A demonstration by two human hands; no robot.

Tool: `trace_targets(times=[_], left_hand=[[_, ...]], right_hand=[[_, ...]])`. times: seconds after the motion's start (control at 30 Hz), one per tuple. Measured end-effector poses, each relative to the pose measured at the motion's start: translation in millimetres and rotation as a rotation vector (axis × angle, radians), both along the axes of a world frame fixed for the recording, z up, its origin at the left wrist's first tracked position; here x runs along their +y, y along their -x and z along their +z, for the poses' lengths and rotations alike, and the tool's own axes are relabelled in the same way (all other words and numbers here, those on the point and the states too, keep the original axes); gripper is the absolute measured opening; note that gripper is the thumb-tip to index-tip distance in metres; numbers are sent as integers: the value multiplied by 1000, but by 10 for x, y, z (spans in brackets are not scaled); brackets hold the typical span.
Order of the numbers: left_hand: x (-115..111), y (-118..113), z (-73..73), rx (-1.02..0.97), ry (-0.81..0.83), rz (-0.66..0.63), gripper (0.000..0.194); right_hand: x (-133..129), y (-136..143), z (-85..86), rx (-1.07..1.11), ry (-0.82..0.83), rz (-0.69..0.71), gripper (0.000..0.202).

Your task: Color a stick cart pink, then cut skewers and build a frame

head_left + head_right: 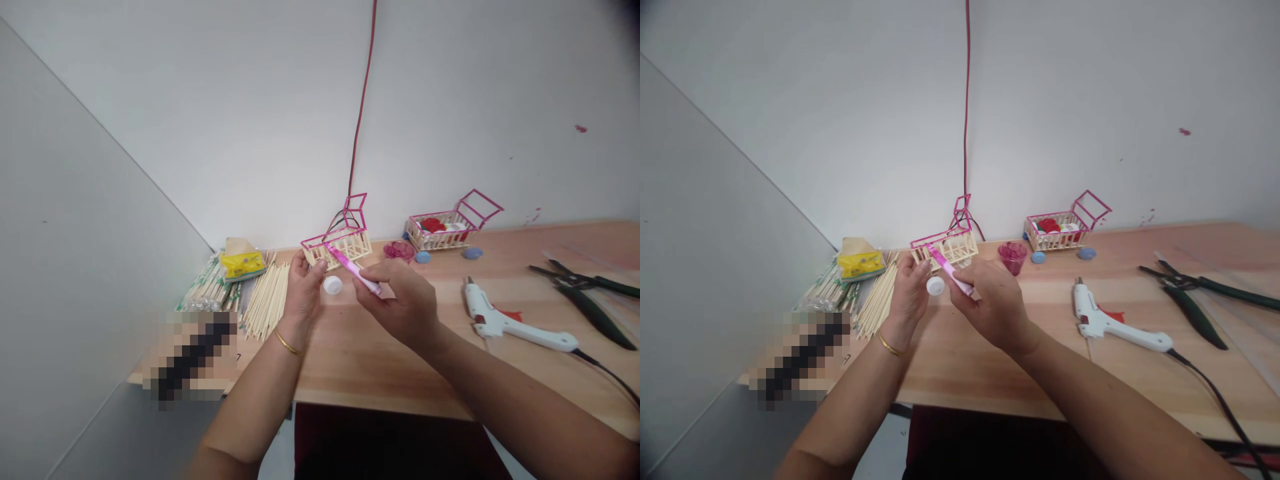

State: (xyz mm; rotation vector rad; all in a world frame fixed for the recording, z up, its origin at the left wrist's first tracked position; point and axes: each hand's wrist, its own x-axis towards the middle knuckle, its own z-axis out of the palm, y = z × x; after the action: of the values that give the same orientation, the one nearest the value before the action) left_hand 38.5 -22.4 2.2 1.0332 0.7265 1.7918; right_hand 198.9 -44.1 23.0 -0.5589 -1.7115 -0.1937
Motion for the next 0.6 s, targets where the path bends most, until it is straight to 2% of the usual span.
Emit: trace_targets(times=[0.3,0.6], left_hand=[[-20,-23,14,-19,-5,-41,39],[-20,-3,24,-40,-5,-49,36]], right_hand=[[21,-8,11,6,-3,7,16],[75,-89,-19,37,15,-121,11]])
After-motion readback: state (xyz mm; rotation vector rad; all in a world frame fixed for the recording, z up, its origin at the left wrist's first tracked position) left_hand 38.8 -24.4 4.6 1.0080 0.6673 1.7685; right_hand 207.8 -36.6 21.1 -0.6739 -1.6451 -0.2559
